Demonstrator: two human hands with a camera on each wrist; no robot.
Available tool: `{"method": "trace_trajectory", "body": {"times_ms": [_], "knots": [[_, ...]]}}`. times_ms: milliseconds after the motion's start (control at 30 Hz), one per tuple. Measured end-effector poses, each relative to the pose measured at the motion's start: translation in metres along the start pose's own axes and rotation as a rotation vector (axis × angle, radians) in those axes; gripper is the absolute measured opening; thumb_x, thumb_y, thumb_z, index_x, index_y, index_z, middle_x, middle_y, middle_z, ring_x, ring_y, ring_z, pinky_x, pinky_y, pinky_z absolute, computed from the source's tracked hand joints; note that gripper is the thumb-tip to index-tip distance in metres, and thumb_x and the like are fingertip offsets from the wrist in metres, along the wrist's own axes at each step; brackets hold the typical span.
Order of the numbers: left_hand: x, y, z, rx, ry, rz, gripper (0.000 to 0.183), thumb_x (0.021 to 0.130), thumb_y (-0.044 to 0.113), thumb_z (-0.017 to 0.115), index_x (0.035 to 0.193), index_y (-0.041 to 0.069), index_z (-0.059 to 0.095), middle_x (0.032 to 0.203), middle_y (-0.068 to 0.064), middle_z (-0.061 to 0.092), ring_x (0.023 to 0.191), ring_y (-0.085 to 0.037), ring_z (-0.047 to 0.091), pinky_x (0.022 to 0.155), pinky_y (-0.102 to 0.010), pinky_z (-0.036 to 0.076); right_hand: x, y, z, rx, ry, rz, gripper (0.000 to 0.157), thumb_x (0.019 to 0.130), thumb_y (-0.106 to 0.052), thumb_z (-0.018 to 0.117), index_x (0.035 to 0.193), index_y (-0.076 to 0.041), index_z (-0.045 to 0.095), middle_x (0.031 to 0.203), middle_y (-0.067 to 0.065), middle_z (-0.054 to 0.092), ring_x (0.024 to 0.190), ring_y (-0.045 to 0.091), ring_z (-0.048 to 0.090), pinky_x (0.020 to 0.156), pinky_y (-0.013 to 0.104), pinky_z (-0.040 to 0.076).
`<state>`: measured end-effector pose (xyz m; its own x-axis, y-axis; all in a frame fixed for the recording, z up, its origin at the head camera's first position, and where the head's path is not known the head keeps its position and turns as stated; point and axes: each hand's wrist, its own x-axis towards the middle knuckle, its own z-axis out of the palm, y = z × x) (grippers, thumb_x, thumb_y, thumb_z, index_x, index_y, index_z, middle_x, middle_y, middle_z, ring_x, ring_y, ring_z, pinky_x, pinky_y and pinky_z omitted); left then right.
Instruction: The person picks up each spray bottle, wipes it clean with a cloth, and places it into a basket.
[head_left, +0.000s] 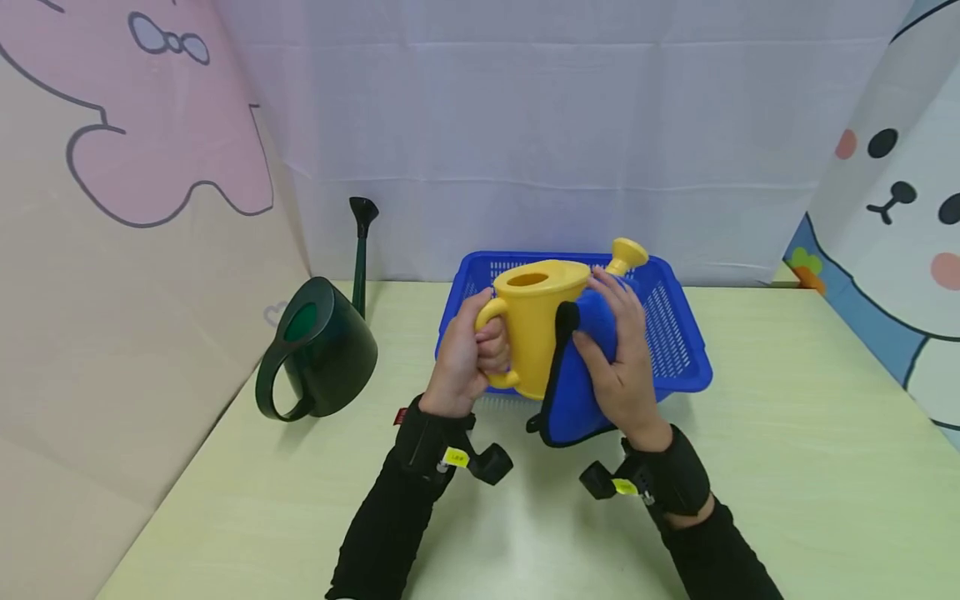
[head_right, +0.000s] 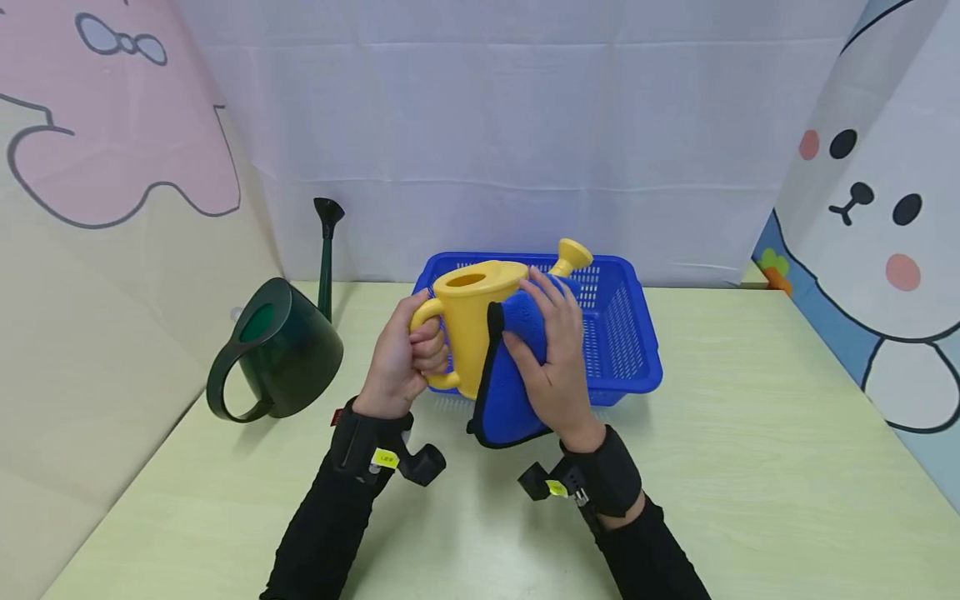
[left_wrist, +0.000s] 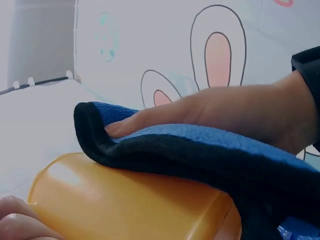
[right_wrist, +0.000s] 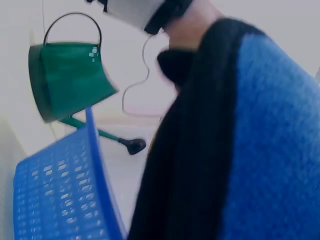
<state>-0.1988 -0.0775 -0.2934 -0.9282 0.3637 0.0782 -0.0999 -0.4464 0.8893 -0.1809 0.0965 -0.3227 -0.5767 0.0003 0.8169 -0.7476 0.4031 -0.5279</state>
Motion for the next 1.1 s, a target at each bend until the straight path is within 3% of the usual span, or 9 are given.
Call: {"method": "trace_trajectory", "body": {"times_ms": [133, 267, 467, 633, 733, 867, 1000, 1100], "knots": [[0.000, 0.000, -0.001, -0.017, -0.007, -0.001, 0.051, 0.097, 0.036, 0.032, 0.049, 0.020, 0.029, 0.039, 0.012, 0.031, 0.033, -0.005, 0.026, 0.038, -0.019, 0.018, -0.002, 0.001, 0.002, -0.029, -0.001, -0.005, 0.054, 0.094, -0.040, 0.044, 0.130, 0.001, 0.043, 0.140, 0.019, 0.039, 0.135, 0.032, 0.026, 0.111, 0.053, 0.012], [0.001, -0.002, -0.002, -0.032, 0.006, 0.005, 0.051, 0.097, 0.035, 0.032, 0.050, 0.019, 0.029, 0.039, 0.012, 0.031, 0.032, -0.004, 0.026, 0.038, -0.018, 0.018, -0.008, -0.005, 0.015, -0.196, 0.045, -0.094, 0.055, 0.093, -0.047, 0.043, 0.126, -0.004, 0.048, 0.138, 0.018, 0.040, 0.132, 0.039, 0.026, 0.106, 0.058, 0.015], [0.000, -0.002, 0.000, -0.072, 0.125, 0.026, 0.038, 0.097, 0.035, 0.036, 0.064, 0.016, 0.035, 0.048, 0.011, 0.031, 0.035, -0.002, 0.030, 0.038, -0.013, 0.025, -0.022, -0.015, 0.040, -0.518, 0.093, -0.292, 0.045, 0.093, -0.044, 0.043, 0.121, -0.010, 0.053, 0.132, 0.018, 0.045, 0.125, 0.046, 0.030, 0.093, 0.062, 0.022], [0.001, -0.001, 0.001, -0.085, 0.180, 0.052, 0.026, 0.098, 0.032, 0.037, 0.076, 0.016, 0.038, 0.051, 0.011, 0.031, 0.038, -0.002, 0.033, 0.040, -0.012, 0.031, -0.029, -0.019, 0.047, -0.618, 0.064, -0.352, 0.041, 0.095, -0.040, 0.042, 0.122, -0.011, 0.052, 0.131, 0.018, 0.046, 0.124, 0.046, 0.029, 0.091, 0.062, 0.020], [0.000, 0.000, 0.000, -0.068, 0.144, 0.040, 0.035, 0.098, 0.034, 0.036, 0.068, 0.017, 0.037, 0.049, 0.012, 0.031, 0.036, -0.003, 0.030, 0.039, -0.013, 0.026, -0.024, -0.018, 0.042, -0.561, 0.072, -0.344, 0.043, 0.094, -0.041, 0.044, 0.122, -0.009, 0.053, 0.130, 0.019, 0.046, 0.123, 0.046, 0.030, 0.091, 0.062, 0.022], [-0.001, 0.002, -0.002, -0.053, 0.052, 0.023, 0.048, 0.098, 0.036, 0.032, 0.053, 0.019, 0.031, 0.042, 0.012, 0.031, 0.032, -0.003, 0.026, 0.037, -0.017, 0.019, -0.014, -0.014, 0.028, -0.340, 0.071, -0.199, 0.047, 0.093, -0.042, 0.046, 0.122, -0.006, 0.051, 0.132, 0.018, 0.045, 0.126, 0.042, 0.032, 0.099, 0.058, 0.022], [-0.003, 0.004, -0.002, -0.059, 0.008, 0.021, 0.051, 0.098, 0.034, 0.031, 0.049, 0.020, 0.029, 0.039, 0.012, 0.031, 0.032, -0.004, 0.026, 0.038, -0.018, 0.018, -0.004, -0.009, 0.008, -0.033, 0.030, 0.008, 0.040, 0.095, -0.023, 0.047, 0.129, -0.001, 0.044, 0.135, 0.014, 0.044, 0.128, 0.024, 0.038, 0.109, 0.042, 0.025], [-0.003, 0.005, -0.002, -0.062, 0.002, 0.020, 0.051, 0.098, 0.034, 0.030, 0.049, 0.020, 0.029, 0.039, 0.012, 0.031, 0.032, -0.004, 0.026, 0.038, -0.018, 0.018, 0.000, -0.005, 0.000, 0.112, 0.010, 0.093, 0.041, 0.092, -0.004, 0.046, 0.132, 0.000, 0.040, 0.135, 0.010, 0.045, 0.123, 0.012, 0.042, 0.106, 0.029, 0.032]]}}
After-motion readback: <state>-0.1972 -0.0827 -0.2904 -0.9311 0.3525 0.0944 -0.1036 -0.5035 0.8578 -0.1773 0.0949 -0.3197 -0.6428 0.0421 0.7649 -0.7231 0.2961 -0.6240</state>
